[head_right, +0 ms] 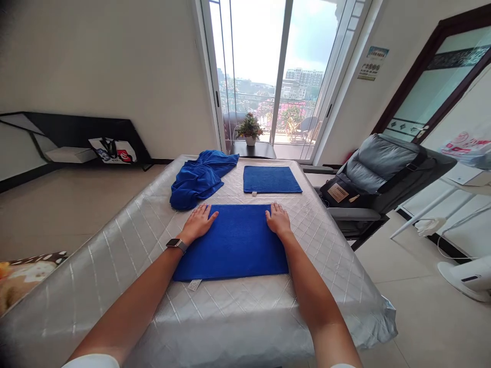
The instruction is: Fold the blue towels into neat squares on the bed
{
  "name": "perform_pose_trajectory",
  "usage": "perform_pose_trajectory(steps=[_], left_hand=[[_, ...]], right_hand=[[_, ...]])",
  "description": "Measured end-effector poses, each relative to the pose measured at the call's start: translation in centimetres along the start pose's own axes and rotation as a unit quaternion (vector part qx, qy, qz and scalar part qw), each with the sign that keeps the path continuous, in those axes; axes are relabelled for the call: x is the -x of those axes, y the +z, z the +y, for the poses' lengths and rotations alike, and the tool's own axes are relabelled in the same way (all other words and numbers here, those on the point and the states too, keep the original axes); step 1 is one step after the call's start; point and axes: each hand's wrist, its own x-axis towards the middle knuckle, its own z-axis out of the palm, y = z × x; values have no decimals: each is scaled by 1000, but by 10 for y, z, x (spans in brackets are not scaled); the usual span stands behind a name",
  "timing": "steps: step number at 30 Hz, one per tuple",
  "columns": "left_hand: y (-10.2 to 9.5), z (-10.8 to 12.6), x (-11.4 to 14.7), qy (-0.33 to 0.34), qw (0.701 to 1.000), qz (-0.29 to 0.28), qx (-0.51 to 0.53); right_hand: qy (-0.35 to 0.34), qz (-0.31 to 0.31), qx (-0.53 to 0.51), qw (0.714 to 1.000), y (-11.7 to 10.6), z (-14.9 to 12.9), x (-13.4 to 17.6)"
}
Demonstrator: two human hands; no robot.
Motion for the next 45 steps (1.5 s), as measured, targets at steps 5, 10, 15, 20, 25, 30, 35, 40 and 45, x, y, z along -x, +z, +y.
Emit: perform_pose_trajectory(steps=[5,10,15,20,25,30,35,40,45], left_hand=[[1,0,1,-5,1000,-4,0],[-1,1,1,-3,1000,0,-2],[-2,1,2,-5,1000,-10,2],[-11,3,0,-6,999,-4,-54],[-24,58,-16,68,994,44,-76],[-4,173,-26,236,971,25,39],[26,230,-32,314,944,28,97],[28,179,-33,229,972,6,60],[8,63,-24,83,996,-15,8]], right_hand=[[-13,-34,8,999,6,0,-5],[2,-54,9,998,7,-1,-7],[3,-45,-4,999,7,-2,-4],[3,-21,-21,1000,11,-2,-2],[4,-11,-38,999,12,-4,-1],[-11,3,-31,999,14,0,2],[-56,-9,5,998,16,6,5],[-14,6,-29,999,13,1,5],[-3,-3,-42,999,12,-3,2]])
